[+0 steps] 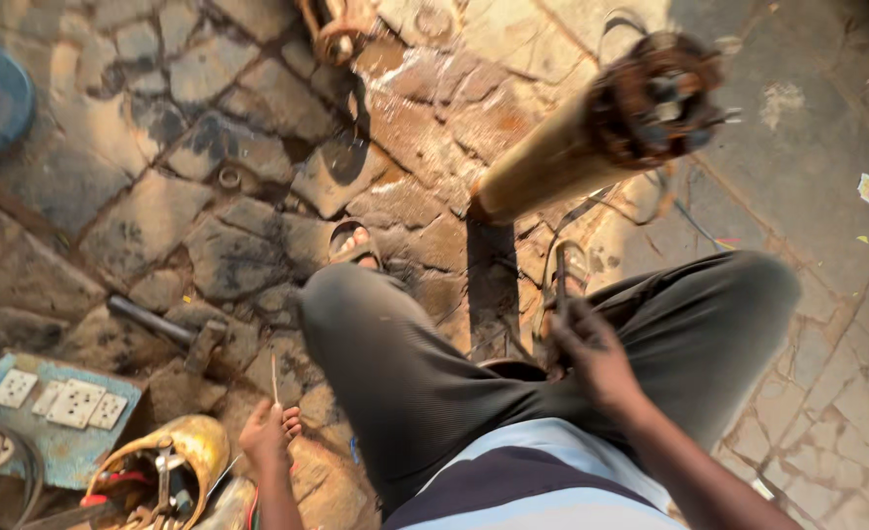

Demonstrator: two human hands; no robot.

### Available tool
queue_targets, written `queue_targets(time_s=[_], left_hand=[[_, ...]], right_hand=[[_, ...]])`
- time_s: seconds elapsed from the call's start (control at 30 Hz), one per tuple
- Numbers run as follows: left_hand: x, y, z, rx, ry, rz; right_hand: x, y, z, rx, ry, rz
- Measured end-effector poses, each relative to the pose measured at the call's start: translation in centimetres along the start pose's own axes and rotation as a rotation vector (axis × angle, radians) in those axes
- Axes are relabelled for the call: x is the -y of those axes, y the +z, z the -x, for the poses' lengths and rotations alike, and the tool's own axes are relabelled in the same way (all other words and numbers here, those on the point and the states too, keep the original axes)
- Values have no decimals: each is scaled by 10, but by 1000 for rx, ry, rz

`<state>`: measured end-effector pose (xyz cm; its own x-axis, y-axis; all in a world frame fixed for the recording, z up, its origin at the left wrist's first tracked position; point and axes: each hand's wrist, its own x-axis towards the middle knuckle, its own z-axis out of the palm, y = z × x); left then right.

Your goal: The person sits on the floor and uses a metal bar to repeatedly strike and loosen a bolt on a vertical water pump. The person retrieves the tool from a nearby bucket and continues the striking action throughout the clip.

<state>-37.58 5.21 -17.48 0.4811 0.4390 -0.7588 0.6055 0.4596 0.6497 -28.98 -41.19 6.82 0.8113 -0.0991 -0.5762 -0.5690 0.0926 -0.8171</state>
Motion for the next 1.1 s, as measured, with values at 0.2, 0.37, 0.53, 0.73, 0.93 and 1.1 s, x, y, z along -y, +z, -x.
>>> queue_targets(time_s=[0.2, 0.37, 0.53, 0.73, 0.93, 1.1], left_hand=[[-83, 18, 54, 366, 187, 594], [-189, 120, 130, 213, 926, 63], [-271, 238, 206, -38, 1658, -356], [-271, 383, 270, 812, 1463, 251], [-191, 426, 262, 859, 1772, 132], [-152, 442, 261, 1006, 2044, 55]], right_hand=[[16, -10, 13, -58, 203, 299], [52, -51, 24, 110, -414, 113], [76, -88, -2, 40, -771, 160], [35, -105, -59, -283, -350, 10], [24, -108, -47, -166, -333, -66], [37, -109, -32, -182, -254, 155]])
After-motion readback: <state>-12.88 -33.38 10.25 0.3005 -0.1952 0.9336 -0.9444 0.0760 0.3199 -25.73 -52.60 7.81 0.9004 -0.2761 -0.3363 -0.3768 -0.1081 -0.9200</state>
